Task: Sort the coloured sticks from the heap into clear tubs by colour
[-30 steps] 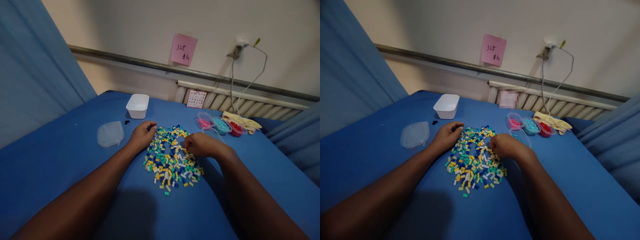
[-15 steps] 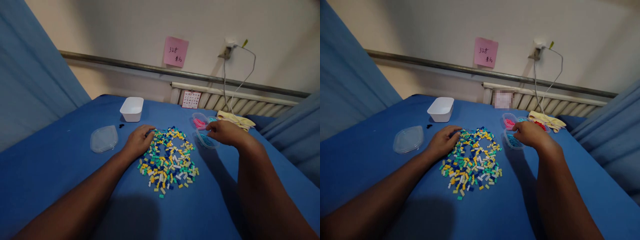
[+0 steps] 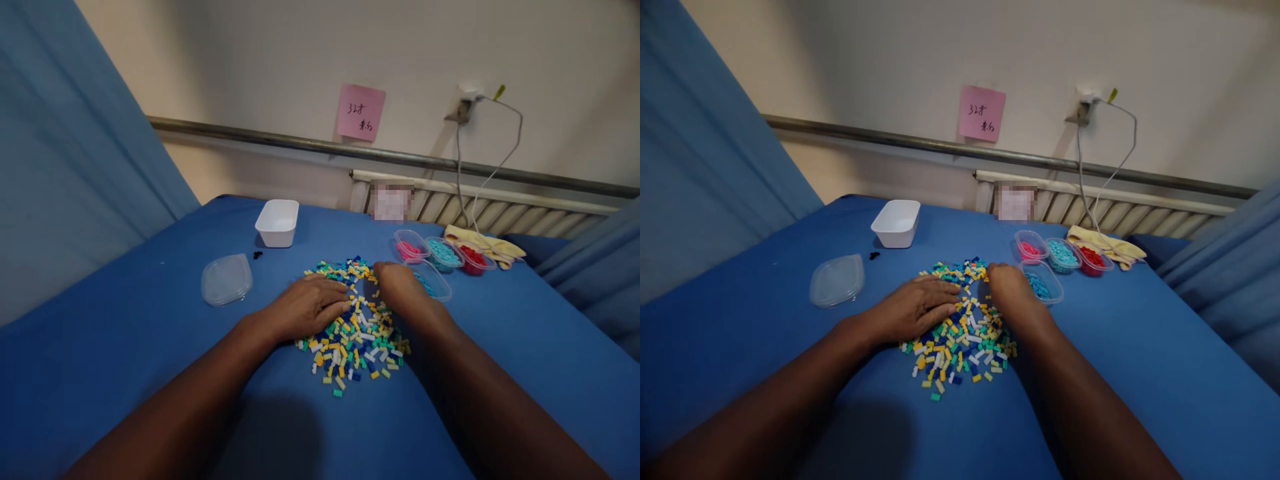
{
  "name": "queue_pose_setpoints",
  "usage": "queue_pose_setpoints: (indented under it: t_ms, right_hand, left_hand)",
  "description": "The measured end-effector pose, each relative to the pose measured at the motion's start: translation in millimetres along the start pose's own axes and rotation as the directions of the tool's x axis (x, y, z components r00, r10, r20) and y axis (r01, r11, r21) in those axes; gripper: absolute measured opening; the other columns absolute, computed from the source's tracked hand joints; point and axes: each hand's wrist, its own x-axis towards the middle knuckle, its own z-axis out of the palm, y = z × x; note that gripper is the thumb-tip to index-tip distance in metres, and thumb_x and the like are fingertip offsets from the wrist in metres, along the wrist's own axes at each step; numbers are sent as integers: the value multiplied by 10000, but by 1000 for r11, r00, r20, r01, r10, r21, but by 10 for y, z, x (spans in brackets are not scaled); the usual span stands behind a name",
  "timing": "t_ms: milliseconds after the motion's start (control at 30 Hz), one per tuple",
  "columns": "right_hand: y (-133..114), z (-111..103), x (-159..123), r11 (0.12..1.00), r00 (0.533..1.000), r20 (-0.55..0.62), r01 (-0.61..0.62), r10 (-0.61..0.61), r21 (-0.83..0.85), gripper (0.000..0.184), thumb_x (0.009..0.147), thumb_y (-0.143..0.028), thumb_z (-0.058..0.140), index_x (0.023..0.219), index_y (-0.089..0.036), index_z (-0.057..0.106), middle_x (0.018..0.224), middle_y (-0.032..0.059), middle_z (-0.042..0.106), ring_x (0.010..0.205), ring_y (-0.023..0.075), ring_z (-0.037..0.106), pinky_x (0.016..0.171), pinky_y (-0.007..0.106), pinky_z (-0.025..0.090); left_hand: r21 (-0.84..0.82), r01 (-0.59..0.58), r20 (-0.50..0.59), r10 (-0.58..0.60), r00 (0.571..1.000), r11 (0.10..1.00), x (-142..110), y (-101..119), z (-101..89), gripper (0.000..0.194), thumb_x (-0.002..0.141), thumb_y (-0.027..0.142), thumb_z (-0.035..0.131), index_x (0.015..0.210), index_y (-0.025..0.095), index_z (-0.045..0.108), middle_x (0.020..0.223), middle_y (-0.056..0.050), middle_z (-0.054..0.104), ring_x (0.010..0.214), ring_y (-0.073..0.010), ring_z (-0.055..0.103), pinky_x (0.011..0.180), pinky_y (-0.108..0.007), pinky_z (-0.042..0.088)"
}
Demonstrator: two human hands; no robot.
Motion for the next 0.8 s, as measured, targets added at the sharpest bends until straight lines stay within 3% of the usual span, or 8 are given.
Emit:
queue_pose_setpoints:
  t_ms: [100,233,333,433,667,800]
  right_hand:
    - [56,22,16,1000,999,-38,-25,25,-11,419,964,-41,525,1352,-106,668,1223,235,764,1103,319,757,863,324,514]
    - [105,57,46,1000,998,-54,-28,28,0,495,946,-84,598,1434,-157,639,1228,183,783,1090,296,758,858,314,499]
    - [133,76,61,1000,997,-69,-26,27,16,530,942,-77,587,1462,-165,637,1233,166,789,1102,281,753,866,306,489]
    - [154,76,78,999,996,-91,-13,16,29,521,949,-74,553,1448,-175,666,1281,167,776,1132,286,742,872,312,484]
    - [144,58,118,998,997,-79,16,-11,56,399,941,-114,552,1236,-198,806,1181,129,824,1062,264,751,853,294,484]
    - [155,42,109,998,998,-61,17,-13,64,365,935,-152,570,1190,-211,825,1149,104,838,1018,259,757,823,289,485]
  left_hand:
    - [-38,103,-193,-108,975,994,-43,-53,-49,390,1095,515,486,1161,297,803,1214,-68,793,1230,-300,701,1131,-465,493]
    - [-78,219,-457,-230,859,973,-25,-274,-8,393,1088,478,482,1046,233,785,1112,-65,790,1070,-264,723,989,-395,528]
    - [-177,317,-507,-362,782,932,6,-448,44,439,1067,514,487,897,217,762,913,-41,764,896,-246,705,845,-364,519]
    - [-254,356,-529,-437,727,899,29,-543,72,461,1052,546,498,869,215,762,827,-19,731,831,-238,677,766,-350,490]
    - [-223,305,-535,-378,756,926,34,-533,85,428,1059,506,515,848,213,745,795,-11,709,804,-228,670,733,-335,457]
    - [-252,317,-531,-405,744,914,27,-531,86,409,1053,505,526,909,216,777,882,-21,762,869,-239,703,783,-342,486]
